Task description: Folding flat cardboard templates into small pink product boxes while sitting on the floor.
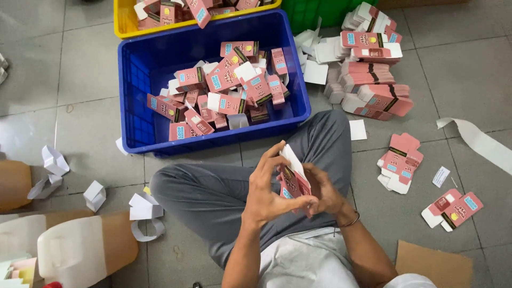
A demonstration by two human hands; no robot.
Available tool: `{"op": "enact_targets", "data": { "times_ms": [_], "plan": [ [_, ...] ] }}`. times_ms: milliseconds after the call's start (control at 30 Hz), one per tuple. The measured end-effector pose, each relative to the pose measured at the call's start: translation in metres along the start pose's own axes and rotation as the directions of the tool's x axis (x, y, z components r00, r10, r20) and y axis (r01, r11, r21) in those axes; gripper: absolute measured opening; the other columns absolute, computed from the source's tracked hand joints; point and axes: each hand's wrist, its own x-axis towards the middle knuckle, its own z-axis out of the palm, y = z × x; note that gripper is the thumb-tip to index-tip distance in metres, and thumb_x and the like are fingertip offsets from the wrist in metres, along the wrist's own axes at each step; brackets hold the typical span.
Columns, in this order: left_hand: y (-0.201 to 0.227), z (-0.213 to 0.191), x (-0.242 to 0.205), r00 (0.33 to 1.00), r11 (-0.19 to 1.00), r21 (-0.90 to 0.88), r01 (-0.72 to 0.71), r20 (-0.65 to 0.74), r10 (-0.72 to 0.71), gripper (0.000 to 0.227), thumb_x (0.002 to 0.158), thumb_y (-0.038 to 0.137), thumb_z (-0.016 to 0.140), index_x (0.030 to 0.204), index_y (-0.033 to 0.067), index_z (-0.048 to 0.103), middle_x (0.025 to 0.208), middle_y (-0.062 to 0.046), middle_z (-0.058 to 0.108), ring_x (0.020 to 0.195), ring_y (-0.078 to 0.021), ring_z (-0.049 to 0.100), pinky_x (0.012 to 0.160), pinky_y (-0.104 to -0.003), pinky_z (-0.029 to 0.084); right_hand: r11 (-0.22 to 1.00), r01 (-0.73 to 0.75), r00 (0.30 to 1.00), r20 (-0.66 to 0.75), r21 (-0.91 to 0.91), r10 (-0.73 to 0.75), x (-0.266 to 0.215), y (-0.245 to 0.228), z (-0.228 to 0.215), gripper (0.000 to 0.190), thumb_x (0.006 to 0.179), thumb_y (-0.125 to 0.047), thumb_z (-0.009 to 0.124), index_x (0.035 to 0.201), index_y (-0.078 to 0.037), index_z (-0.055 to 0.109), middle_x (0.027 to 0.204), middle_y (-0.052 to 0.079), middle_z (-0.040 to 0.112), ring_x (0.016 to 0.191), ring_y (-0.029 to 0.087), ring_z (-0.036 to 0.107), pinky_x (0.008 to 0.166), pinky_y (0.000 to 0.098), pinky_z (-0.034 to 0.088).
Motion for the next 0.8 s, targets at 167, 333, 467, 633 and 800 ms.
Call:
{"op": "enact_targets", "data": {
  "times_ms": [167, 333, 467, 633, 800],
  "plan": [
    [0.006, 0.002, -0.002, 0.999, 0.999, 0.031, -0.017, -0.031, 0.018, 0.071, 0.060, 0.046, 0.096, 0.107, 0.0072, 0.060, 0.140, -0.024, 0.057, 0.124, -0.0475, 0.062, 0.102, -0.056, 0.052, 0.997, -0.074, 0.997, 0.021, 0.028, 0.073, 0.020, -0.033, 0.017, 0.126, 0.054, -0.046, 0.103, 0.146, 0.007, 0.035, 0.138, 0.024, 0.058, 0.128, 0.034, 0.055, 0.106, 0.0516, 0.042],
    [0.018, -0.001, 0.005, 0.998, 0.999, 0.017, -0.041, -0.055, 0.042, 0.068, 0.058, 0.044, 0.097, 0.103, 0.0068, 0.061, 0.138, -0.025, 0.059, 0.122, -0.0470, 0.064, 0.101, -0.057, 0.052, 0.997, -0.064, 0.995, 0.074, -0.039, 0.067, 0.028, -0.043, 0.011, 0.130, 0.058, -0.048, 0.102, 0.149, 0.010, 0.031, 0.143, 0.029, 0.052, 0.135, 0.041, 0.048, 0.111, 0.0588, 0.034],
    [0.031, -0.003, 0.006, 0.996, 0.994, 0.097, 0.048, -0.074, -0.041, 0.070, 0.050, 0.035, 0.093, 0.104, 0.0034, 0.063, 0.142, -0.023, 0.057, 0.115, -0.0340, 0.068, 0.091, -0.042, 0.058, 0.978, -0.210, 0.973, 0.094, -0.012, 0.210, 0.032, -0.060, 0.014, 0.114, 0.058, -0.023, 0.096, 0.153, -0.009, 0.035, 0.150, 0.011, 0.051, 0.137, 0.031, 0.054, 0.122, 0.0478, 0.041],
    [0.031, -0.008, 0.002, 0.997, 0.995, 0.082, 0.048, -0.071, -0.042, 0.070, 0.048, 0.032, 0.093, 0.105, 0.0050, 0.063, 0.143, -0.022, 0.058, 0.120, -0.0363, 0.067, 0.097, -0.046, 0.056, 0.983, -0.183, 0.977, 0.108, -0.030, 0.185, 0.036, -0.068, 0.026, 0.108, 0.061, -0.023, 0.096, 0.151, -0.009, 0.037, 0.147, 0.009, 0.053, 0.135, 0.028, 0.054, 0.119, 0.0462, 0.041],
    [0.029, -0.011, -0.004, 0.995, 0.995, 0.057, 0.085, -0.057, -0.081, 0.067, 0.048, 0.031, 0.093, 0.103, 0.0040, 0.064, 0.139, -0.021, 0.061, 0.122, -0.0354, 0.066, 0.099, -0.045, 0.054, 0.973, -0.217, 0.969, 0.102, -0.080, 0.224, 0.026, -0.052, 0.019, 0.107, 0.059, -0.025, 0.094, 0.148, -0.011, 0.038, 0.146, 0.010, 0.054, 0.129, 0.029, 0.059, 0.113, 0.0460, 0.047]
  ]
}}
